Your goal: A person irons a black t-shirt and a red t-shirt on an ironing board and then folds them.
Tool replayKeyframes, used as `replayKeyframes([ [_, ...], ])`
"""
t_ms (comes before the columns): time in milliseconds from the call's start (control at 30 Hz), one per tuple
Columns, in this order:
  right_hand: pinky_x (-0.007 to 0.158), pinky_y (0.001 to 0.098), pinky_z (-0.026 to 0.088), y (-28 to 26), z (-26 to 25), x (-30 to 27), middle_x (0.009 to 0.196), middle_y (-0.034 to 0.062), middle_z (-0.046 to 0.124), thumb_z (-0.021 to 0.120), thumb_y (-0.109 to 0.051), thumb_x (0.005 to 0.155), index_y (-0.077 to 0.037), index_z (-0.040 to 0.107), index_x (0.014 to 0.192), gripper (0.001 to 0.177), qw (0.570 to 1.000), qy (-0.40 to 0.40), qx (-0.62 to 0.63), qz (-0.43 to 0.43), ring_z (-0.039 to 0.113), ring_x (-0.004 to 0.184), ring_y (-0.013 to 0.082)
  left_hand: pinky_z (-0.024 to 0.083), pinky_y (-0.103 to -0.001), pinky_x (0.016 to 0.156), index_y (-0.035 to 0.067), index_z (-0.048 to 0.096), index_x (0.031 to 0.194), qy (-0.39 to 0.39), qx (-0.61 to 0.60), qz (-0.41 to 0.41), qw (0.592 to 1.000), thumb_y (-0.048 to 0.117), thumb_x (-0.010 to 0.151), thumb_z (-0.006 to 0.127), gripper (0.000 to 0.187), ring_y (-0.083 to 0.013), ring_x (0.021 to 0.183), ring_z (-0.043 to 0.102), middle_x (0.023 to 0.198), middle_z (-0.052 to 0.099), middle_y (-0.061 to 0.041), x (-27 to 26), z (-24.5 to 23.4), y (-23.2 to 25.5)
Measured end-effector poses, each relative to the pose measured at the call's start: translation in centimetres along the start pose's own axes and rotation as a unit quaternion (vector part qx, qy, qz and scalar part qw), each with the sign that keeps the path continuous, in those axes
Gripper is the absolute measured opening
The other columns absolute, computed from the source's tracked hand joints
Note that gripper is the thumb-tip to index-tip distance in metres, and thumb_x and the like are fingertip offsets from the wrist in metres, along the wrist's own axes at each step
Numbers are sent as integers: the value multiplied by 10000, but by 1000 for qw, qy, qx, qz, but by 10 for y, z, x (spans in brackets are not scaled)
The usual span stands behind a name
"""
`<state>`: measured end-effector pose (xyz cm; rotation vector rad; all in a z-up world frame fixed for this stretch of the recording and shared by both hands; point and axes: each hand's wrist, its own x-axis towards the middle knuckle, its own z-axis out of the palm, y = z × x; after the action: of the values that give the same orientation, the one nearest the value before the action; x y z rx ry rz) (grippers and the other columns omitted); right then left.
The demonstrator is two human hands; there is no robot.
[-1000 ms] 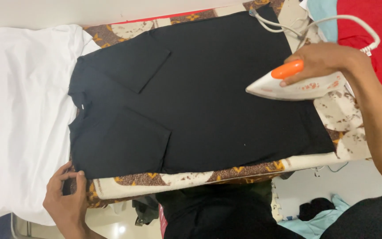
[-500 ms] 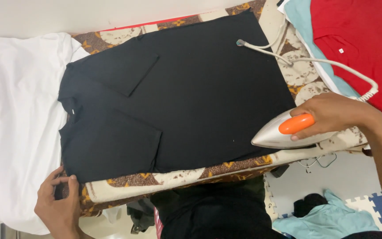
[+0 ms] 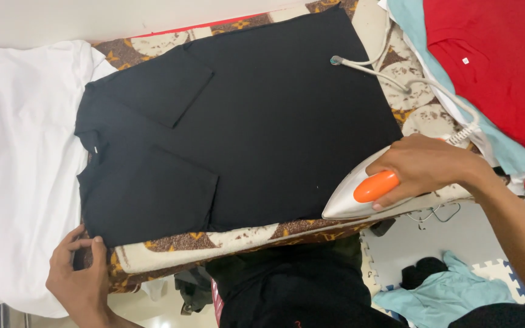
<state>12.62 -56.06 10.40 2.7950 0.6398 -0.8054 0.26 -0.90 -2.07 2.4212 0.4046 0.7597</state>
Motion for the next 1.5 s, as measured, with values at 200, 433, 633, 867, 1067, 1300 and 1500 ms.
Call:
replayKeyframes([
  [200,734,373,535,-7,-8,29,786,51,776,683,-666,818,-193,778,930,496,964,180,93,174,738,790,253,498,-450,1053,-70,654,905,3,6,-2,1000,-44,946,742,100,-344,1204,648,1334,720,-201,0,2,-4],
  [433,672,302,548,-29,-22,15,635,1,782,640,-719,777,-215,773,1000,567,985,45,77,145,746,639,184,504,-431,1023,-78,663,887,0,17,6,1000,-38,929,738,94,-328,1171,655,1304,731,-195,1,0,-3],
  [633,745,289,520,-10,-13,-2,711,-85,768,835,-712,652,-248,745,735,480,996,-74,21,-40,689,679,140,492,-445,1056,-61,657,894,-13,28,1,1000,-34,942,745,104,-327,1224,638,1340,720,-189,0,3,-15],
  [867,482,321,407,127,-33,23,699,127,630,706,-113,928,-50,677,1063,152,888,253,374,87,538,541,218,514,-436,1058,-76,647,912,-14,27,31,999,-66,912,768,121,-335,1193,660,1328,714,-241,1,9,-34],
  [1067,638,316,466,175,-80,96,938,146,610,739,-98,1139,82,636,1236,229,825,502,261,-10,552,706,220,534,-442,1047,-93,650,871,-13,28,15,999,-75,896,765,119,-349,1190,674,1296,715,-271,1,15,-46],
  [1300,604,428,501,170,-127,216,718,182,708,777,-592,897,40,791,953,635,925,337,117,132,623,568,345,566,-505,984,-93,636,707,-94,18,25,995,-5,826,739,180,-439,1156,693,1234,669,-372,15,24,-106],
  [1500,562,410,482,179,-131,286,618,168,673,738,-761,836,24,763,833,786,936,257,99,218,615,515,321,555,-421,967,-114,652,651,-62,3,5,998,-5,780,765,203,-391,1057,710,1220,686,-359,3,48,-177],
])
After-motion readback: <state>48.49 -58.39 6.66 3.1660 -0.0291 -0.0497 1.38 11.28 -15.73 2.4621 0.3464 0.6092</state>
